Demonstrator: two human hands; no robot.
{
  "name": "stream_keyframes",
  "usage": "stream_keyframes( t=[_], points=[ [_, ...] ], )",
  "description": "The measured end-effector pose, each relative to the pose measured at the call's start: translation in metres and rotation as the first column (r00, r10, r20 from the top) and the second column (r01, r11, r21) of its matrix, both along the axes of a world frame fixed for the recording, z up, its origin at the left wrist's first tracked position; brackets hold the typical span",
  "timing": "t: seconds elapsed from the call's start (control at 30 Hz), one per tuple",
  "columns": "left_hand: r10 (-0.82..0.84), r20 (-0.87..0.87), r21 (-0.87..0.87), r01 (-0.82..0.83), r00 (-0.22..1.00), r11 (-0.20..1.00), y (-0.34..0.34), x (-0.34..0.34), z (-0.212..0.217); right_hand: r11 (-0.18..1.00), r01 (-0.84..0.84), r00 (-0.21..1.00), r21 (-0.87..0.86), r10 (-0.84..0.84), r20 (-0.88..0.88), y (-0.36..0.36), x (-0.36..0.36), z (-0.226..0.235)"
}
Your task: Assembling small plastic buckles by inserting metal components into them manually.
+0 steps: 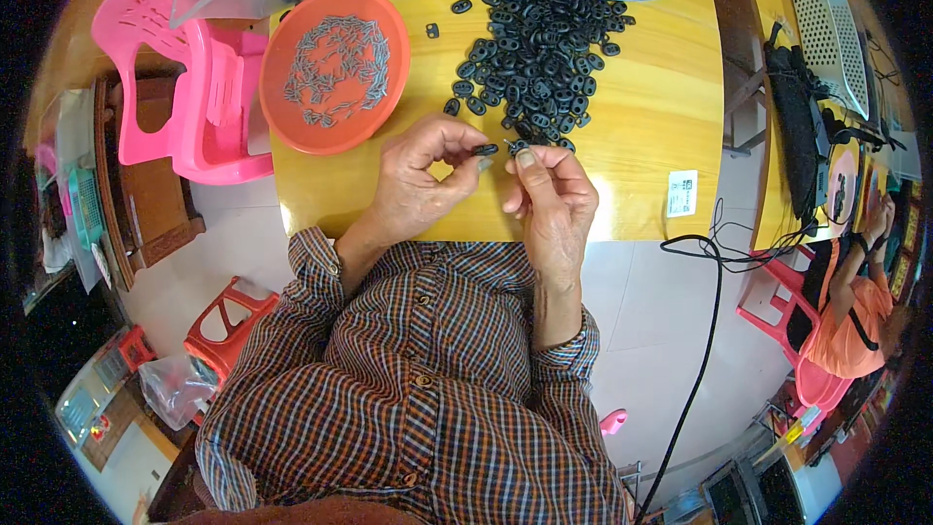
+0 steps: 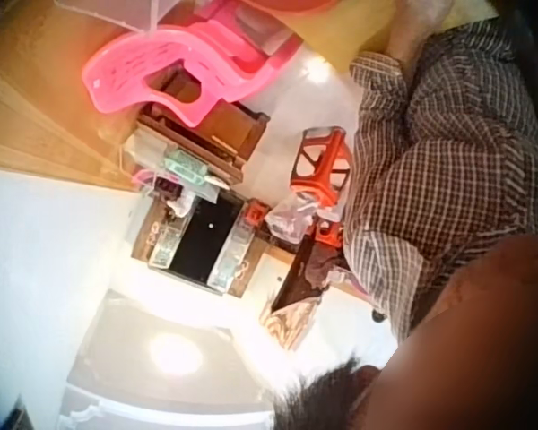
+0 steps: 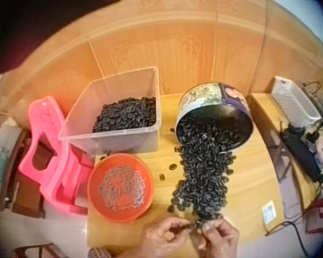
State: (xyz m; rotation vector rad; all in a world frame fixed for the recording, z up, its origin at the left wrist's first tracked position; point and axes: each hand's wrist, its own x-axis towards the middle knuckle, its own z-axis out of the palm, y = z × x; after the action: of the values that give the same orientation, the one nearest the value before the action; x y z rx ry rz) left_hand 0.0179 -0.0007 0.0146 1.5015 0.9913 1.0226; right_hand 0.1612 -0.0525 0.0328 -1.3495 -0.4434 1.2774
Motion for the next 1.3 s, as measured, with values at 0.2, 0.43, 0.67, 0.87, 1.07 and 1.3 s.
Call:
stream_keyframes(
  t=[0.2,0.43,0.67,0.87,1.07,1.3],
  points=[
    [0.034,-0.103,0.209,-0.012,0.994,0.978,0.0,0.004,0.0,0.999,0.005,0.999,0.032,-0.003,-0.054,-0.001,0.0,-0.005],
    [0.057,-0.175,0.314,0.001,0.983,0.95,-0.001,0.004,-0.003,0.997,0.028,0.999,0.067,-0.025,-0.047,0.0,-0.002,-0.006],
    [0.094,-0.225,0.386,0.0,0.97,0.922,-0.002,0.0,-0.002,0.999,0.002,1.0,0.052,-0.001,-0.024,0.0,-0.003,-0.002],
    [0.086,-0.327,0.226,-0.01,0.941,0.974,-0.012,-0.041,0.008,0.999,0.016,1.0,0.036,-0.016,-0.016,-0.002,0.003,-0.007],
    [0.177,-0.465,0.157,-0.116,0.868,0.981,-0.021,-0.096,0.015,0.999,-0.003,0.999,0.045,0.004,-0.035,0.0,0.002,-0.009],
    [0.252,-0.514,0.178,-0.185,0.82,0.966,-0.033,-0.123,0.003,0.999,0.012,1.0,0.04,-0.011,-0.028,0.0,0.002,-0.007]
  ],
)
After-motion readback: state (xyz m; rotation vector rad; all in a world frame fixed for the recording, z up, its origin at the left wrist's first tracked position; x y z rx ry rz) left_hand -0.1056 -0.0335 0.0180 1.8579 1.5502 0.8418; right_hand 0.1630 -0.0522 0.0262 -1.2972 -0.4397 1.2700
